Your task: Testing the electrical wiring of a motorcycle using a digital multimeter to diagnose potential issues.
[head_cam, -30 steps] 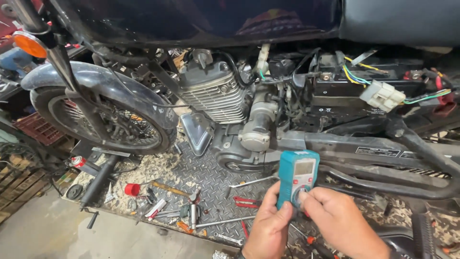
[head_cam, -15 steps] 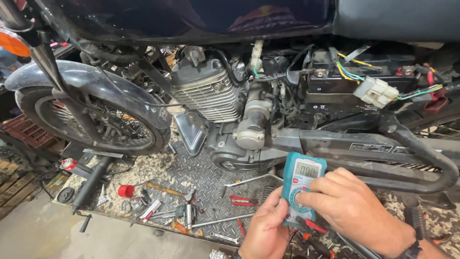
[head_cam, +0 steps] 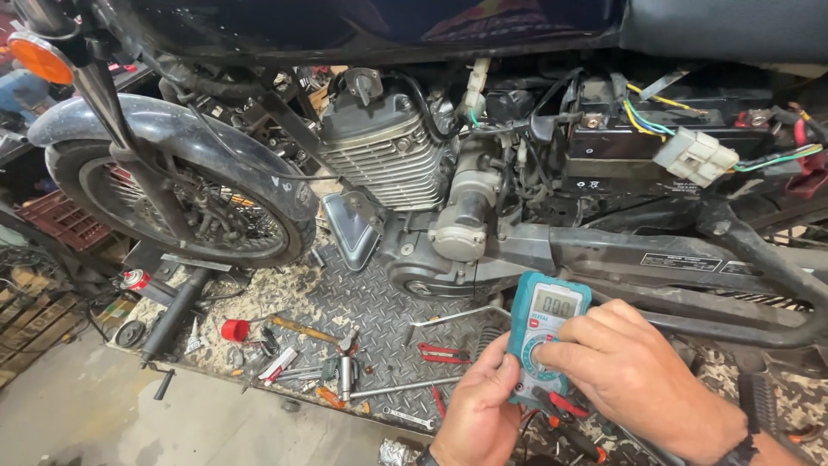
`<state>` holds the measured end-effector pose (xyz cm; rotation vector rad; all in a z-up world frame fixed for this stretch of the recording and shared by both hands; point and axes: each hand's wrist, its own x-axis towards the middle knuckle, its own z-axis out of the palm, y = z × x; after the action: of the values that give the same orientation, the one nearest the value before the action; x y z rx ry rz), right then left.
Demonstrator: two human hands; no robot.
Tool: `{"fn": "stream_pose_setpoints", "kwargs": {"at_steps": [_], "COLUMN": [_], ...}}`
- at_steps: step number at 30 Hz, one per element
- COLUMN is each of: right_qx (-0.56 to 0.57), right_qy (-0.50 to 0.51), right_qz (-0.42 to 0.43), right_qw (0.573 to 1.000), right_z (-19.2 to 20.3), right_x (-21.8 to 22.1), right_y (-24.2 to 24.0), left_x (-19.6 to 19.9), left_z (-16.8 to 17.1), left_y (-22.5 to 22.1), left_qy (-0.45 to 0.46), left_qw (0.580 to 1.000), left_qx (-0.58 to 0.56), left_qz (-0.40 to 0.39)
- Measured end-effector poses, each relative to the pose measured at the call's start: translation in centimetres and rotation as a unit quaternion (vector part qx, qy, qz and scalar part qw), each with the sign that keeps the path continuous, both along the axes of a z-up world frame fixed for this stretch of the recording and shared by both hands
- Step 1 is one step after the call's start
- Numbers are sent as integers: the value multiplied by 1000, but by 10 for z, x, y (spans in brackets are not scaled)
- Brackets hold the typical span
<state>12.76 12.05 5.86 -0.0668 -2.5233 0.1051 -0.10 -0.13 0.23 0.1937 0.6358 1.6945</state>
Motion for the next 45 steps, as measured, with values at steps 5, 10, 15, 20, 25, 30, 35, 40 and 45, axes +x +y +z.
{"fn": "stream_pose_setpoints", "kwargs": {"at_steps": [5,10,15,20,25,30,35,40,45], "right_qx": [-23,-139,-556,-662,-709,-733,-671,-604,-604], "right_qy": [19,49,-140,-46,66,4,-5,-80,-43], "right_qz": [-13,-36,-329,-148,-12,-215,-225,-297,-245], "right_qw": [999,988,751,733,702,645,707,735,757], "right_z": [1,-28,-59,-132,-133,-45,-53,-53,-60], "right_x": [-2,23,31,21,-1,-20,-33,-36,-33], "right_y": [-9,-7,-21,-24,-24,-32,-30,-32,-39], "left_x": [1,-11,-36,-34,-37,-51,-64,-69,-71], "left_z": [-6,-9,-8,8,7,-14,-21,-36,-42], "left_y": [1,0,-2,8,19,31,34,30,28], "left_qy": [21,28,47,140,181,196,270,285,271], "left_qw": [1000,999,987,972,965,974,957,955,961], "left_qx": [10,1,-138,-180,-179,-88,-87,-72,-49], "left_qz": [14,35,62,63,66,71,55,44,14]}}
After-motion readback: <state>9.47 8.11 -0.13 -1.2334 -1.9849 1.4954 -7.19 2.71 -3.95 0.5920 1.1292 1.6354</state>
